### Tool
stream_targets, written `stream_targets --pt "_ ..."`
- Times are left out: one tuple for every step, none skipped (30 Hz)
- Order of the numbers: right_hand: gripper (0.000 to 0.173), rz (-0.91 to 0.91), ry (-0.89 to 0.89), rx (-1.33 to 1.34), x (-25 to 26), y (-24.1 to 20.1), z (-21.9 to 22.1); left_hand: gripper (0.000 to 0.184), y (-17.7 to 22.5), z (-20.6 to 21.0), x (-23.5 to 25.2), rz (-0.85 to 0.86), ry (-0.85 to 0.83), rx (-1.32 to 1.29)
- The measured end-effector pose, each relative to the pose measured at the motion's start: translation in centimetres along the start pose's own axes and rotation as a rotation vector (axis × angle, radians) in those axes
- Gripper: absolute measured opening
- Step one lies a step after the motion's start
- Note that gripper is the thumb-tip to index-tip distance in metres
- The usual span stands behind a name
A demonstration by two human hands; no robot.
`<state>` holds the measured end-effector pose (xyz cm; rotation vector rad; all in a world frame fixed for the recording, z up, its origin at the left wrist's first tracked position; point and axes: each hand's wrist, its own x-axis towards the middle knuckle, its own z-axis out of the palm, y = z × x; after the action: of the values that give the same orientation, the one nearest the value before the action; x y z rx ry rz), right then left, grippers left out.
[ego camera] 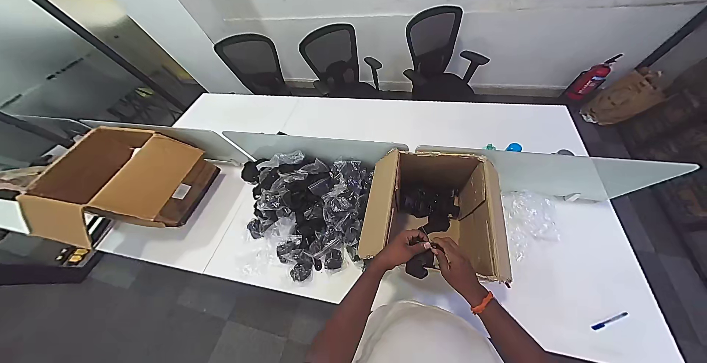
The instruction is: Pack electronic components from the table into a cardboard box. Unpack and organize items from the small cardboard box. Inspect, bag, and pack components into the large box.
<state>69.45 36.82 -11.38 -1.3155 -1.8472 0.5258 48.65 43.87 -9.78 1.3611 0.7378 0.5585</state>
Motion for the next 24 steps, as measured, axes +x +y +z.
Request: stream_targets --pt "0.027 0.000 0.008 -0.003 -0.04 0.02 0.03 0.019 -0.03 -0.08 0.08 0.002 -0.010 -0.004" --pt "0.026 0.002 0.014 -0.009 -0.06 0.03 0.06 0.019 -0.04 -0.08 0.15 0.003 -0.012 0.001" --pt "0.026 0.003 0.019 -0.018 -0.03 0.03 0.14 0.018 -0.09 -0.07 0.20 0.007 -0.012 0.007" --pt "0.025 0.005 0.022 -0.029 -0.04 0.01 0.20 0.019 -0.20 0.00 0.19 0.010 -0.012 0.014" --pt "0.025 0.009 0.023 -0.037 0.01 -0.01 0.27 0.019 -0.29 0.04 0.15 0.014 -0.012 0.023" --pt "0.024 0.015 0.024 -0.037 0.11 0.00 0.32 0.019 -0.39 0.06 0.13 0.019 -0.012 0.033" --pt "0.024 0.024 0.019 -0.039 0.22 0.01 0.34 0.019 -0.50 0.08 0.17 0.022 -0.011 0.044" --pt "0.025 0.038 0.007 -0.047 0.30 -0.04 0.29 0.020 -0.58 0.10 0.23 0.022 -0.012 0.056" --pt "0.025 0.059 -0.011 -0.062 0.39 -0.14 0.23 0.020 -0.57 0.14 0.31 0.018 -0.010 0.069" --pt "0.025 0.087 -0.032 -0.080 0.50 -0.35 0.19 0.021 -0.47 0.16 0.35 0.012 -0.003 0.079" --pt "0.026 0.111 -0.054 -0.097 0.57 -0.59 0.18 0.021 -0.36 0.18 0.35 0.008 0.006 0.083" --pt "0.026 0.127 -0.067 -0.116 0.63 -0.77 0.21 0.021 -0.29 0.18 0.38 0.004 0.013 0.084" --pt "0.026 0.137 -0.072 -0.138 0.70 -0.88 0.27 0.020 -0.29 0.16 0.41 0.005 0.019 0.083" --pt "0.026 0.142 -0.076 -0.155 0.74 -0.91 0.34 0.020 -0.33 0.13 0.38 0.009 0.027 0.080" --pt "0.025 0.143 -0.081 -0.172 0.77 -0.84 0.37 0.019 -0.38 0.11 0.34 0.014 0.032 0.081" --pt "0.026 0.142 -0.088 -0.191 0.80 -0.69 0.37 0.019 -0.42 0.08 0.31 0.017 0.033 0.083" --pt "0.026 0.137 -0.093 -0.214 0.82 -0.55 0.36 0.019 -0.39 0.05 0.25 0.020 0.034 0.089" --pt "0.026 0.129 -0.101 -0.236 0.84 -0.50 0.32 0.018 -0.34 0.04 0.17 0.026 0.033 0.094" --pt "0.026 0.122 -0.107 -0.248 0.87 -0.50 0.21 0.018 -0.28 0.06 0.13 0.028 0.031 0.097" --pt "0.026 0.116 -0.114 -0.253 0.87 -0.49 0.07 0.019 -0.24 0.09 0.09 0.028 0.026 0.097" --pt "0.027 0.112 -0.120 -0.254 0.87 -0.49 -0.02 0.019 -0.25 0.09 0.05 0.030 0.018 0.094" --pt "0.028 0.108 -0.124 -0.254 0.87 -0.48 -0.09 0.019 -0.32 0.09 0.03 0.033 0.012 0.095" --pt "0.032 0.103 -0.124 -0.259 0.84 -0.44 -0.11 0.019 -0.38 0.11 0.02 0.045 0.010 0.097" --pt "0.037 0.096 -0.119 -0.265 0.79 -0.39 -0.07 0.019 -0.39 0.18 -0.03 0.059 0.010 0.102"
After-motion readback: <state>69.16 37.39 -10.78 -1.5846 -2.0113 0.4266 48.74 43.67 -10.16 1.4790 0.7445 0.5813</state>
